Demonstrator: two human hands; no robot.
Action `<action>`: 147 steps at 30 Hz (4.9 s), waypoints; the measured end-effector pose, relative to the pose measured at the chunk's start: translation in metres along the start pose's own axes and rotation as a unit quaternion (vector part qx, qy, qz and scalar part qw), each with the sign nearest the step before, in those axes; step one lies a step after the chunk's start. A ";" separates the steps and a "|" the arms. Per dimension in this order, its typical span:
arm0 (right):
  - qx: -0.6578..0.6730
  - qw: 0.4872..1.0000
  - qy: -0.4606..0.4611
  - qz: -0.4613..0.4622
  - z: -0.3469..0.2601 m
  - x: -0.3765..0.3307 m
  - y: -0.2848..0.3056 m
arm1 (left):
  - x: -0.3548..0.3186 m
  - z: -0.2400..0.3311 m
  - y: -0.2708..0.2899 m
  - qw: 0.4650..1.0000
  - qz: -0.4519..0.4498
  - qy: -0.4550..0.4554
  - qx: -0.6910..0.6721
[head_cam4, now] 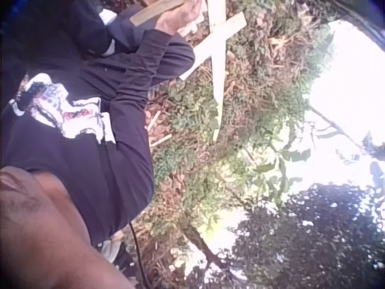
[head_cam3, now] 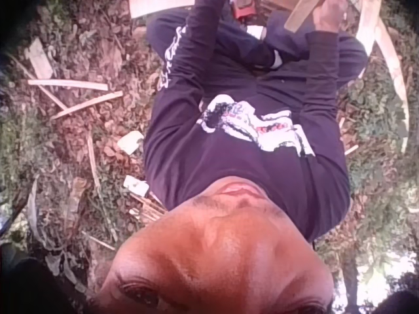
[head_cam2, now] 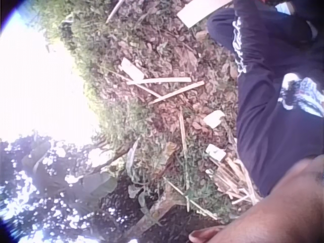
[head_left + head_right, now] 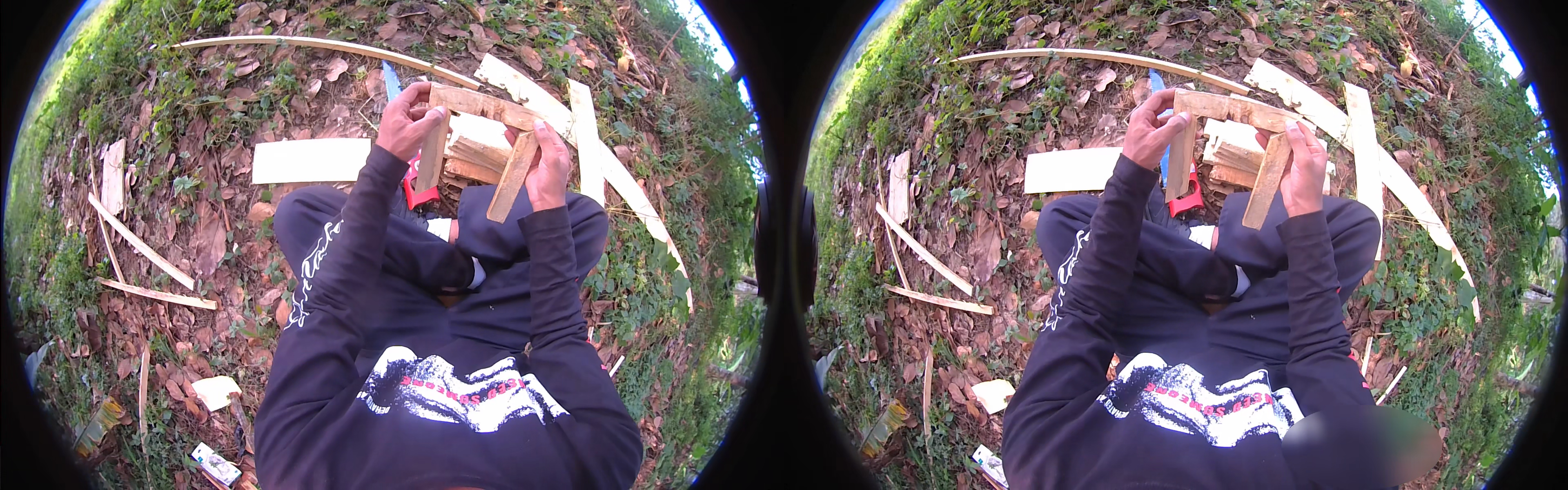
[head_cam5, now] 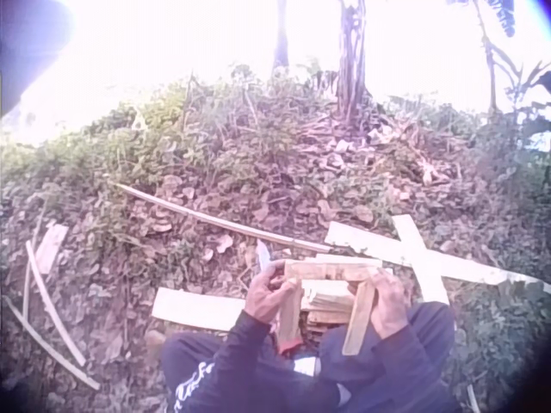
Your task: The person sits on the ground and uses a red hand saw to cut a small wooden block into smaller pieces. They periodically pause to inspect the cut pieces and reposition the wood before continuing to saw.
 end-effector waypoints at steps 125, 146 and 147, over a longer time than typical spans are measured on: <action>-0.093 0.994 0.007 -0.058 0.000 0.005 -0.013 | 0.006 -0.003 0.013 0.998 0.060 -0.003 0.005; -0.047 0.997 -0.028 -0.055 0.000 0.003 -0.016 | 0.004 -0.002 0.011 0.997 0.074 -0.003 0.026; -0.045 0.997 -0.029 -0.053 0.000 0.004 -0.016 | 0.005 -0.003 0.011 0.997 0.075 -0.003 0.024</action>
Point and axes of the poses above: each hand's wrist, its own x-axis towards the middle knuckle, its own y-axis out of the back of the hand, z = x × y, the point moved 1 cm from there along x, towards the middle knuckle, and after that the axes turned 14 degrees about z, right-handed, at the moved point
